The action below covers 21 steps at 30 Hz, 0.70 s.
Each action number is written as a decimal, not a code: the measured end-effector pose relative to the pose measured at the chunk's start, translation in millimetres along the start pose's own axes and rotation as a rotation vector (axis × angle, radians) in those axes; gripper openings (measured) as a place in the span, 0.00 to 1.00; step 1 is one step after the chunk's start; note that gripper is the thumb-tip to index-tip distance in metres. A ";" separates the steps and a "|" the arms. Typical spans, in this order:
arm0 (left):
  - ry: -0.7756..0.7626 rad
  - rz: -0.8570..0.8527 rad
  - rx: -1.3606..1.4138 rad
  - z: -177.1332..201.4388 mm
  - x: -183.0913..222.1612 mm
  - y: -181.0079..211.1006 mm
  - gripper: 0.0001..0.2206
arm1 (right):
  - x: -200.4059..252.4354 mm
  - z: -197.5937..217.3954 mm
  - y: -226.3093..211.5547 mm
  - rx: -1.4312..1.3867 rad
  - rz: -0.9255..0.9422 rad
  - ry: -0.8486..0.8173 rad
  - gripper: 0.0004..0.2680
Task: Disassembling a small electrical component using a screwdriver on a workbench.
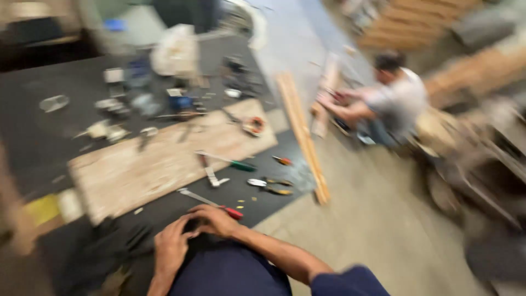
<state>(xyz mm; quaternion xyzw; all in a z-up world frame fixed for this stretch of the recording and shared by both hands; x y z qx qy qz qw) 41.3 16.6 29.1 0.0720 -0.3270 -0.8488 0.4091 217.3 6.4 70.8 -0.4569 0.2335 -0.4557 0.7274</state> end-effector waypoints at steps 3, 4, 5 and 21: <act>-0.007 0.013 0.003 -6.1 -2.9 -6.9 0.23 | 3.1 -1.0 9.8 -0.098 -0.024 0.037 0.17; 0.029 0.045 -0.009 -7.4 1.6 -14.4 0.23 | 0.3 -6.4 13.7 -0.130 -0.037 0.037 0.19; 0.009 0.022 -0.002 -10.6 -4.1 -10.3 0.23 | 3.0 -4.5 21.6 -0.130 -0.059 0.059 0.19; -0.034 0.083 -0.044 16.1 -15.8 14.1 0.28 | -16.8 -8.3 22.2 0.346 -0.153 -0.153 0.11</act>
Point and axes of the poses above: each hand's wrist, its own x-axis away from the middle knuckle, its own z-axis out of the back of the hand, y = z × x, the point moved 5 cm from there along -x, towards the middle knuckle, and after that the axes turned 13 degrees about -y, right-handed, at the moved point
